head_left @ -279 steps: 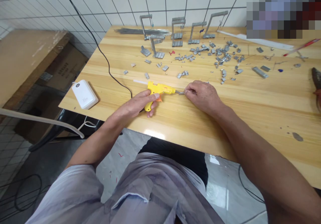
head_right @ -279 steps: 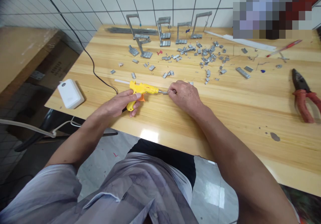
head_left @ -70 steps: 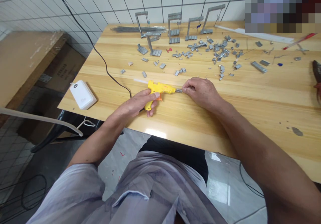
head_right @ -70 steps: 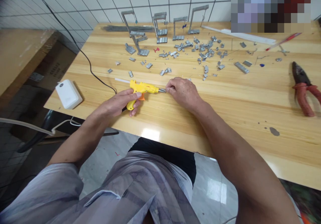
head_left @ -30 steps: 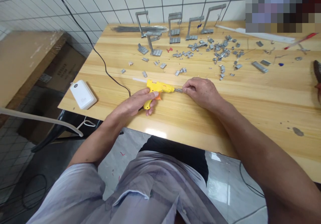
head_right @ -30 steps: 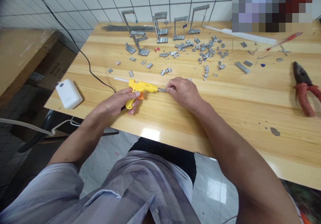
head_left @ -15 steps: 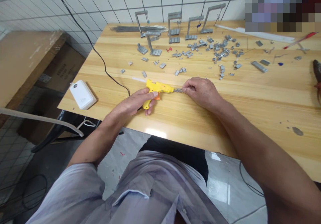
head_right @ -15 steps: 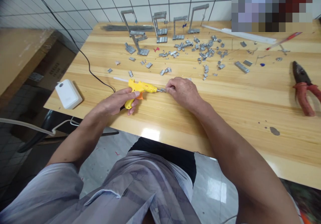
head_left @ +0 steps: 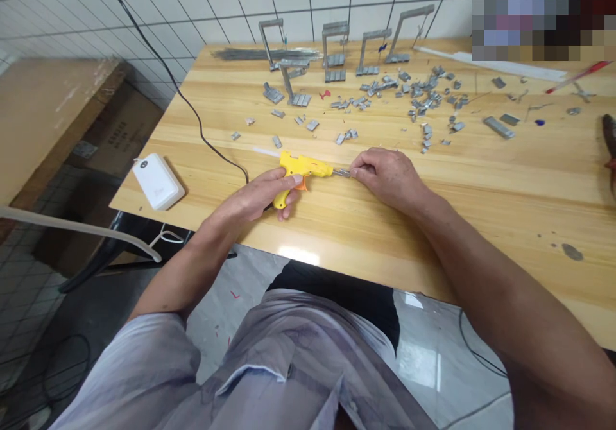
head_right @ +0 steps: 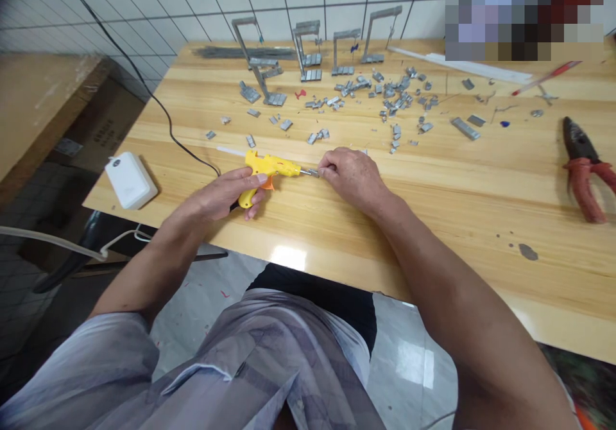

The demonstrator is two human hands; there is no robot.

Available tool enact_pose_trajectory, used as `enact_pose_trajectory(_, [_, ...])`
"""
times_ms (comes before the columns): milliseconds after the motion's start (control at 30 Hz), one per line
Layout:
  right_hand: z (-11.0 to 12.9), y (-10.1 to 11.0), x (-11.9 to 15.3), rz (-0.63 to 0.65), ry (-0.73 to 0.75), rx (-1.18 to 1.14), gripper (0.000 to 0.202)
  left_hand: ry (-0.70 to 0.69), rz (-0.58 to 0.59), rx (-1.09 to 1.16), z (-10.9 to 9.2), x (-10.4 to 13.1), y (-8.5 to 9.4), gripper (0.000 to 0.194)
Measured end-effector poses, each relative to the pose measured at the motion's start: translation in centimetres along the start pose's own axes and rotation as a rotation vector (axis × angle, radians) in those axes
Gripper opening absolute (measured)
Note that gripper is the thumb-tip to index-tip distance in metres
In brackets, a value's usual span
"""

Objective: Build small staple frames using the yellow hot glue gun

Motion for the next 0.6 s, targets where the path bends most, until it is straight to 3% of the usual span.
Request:
enact_pose_trajectory(333, [0.08, 0.08, 0.01, 0.001, 0.005, -0.012, 0.014, 0.029, -0.024, -0.02, 0.07, 0.24, 0.24, 0.044])
enact_pose_trajectory(600, [0.27, 0.18, -0.04, 0.019, -0.041, -0.005, 0.015, -0.025, -0.031, 0.031, -0.49, 0.06, -0.15, 0.048])
Point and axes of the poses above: each hand's wrist, its own x-axis away from the middle knuckle, its own y-axis out of the back of the hand, z = x × y, the point moved 3 cm from there along -x, towards the middle knuckle, and after that the axes turned 9 degrees about y, right-handed, at the moved point
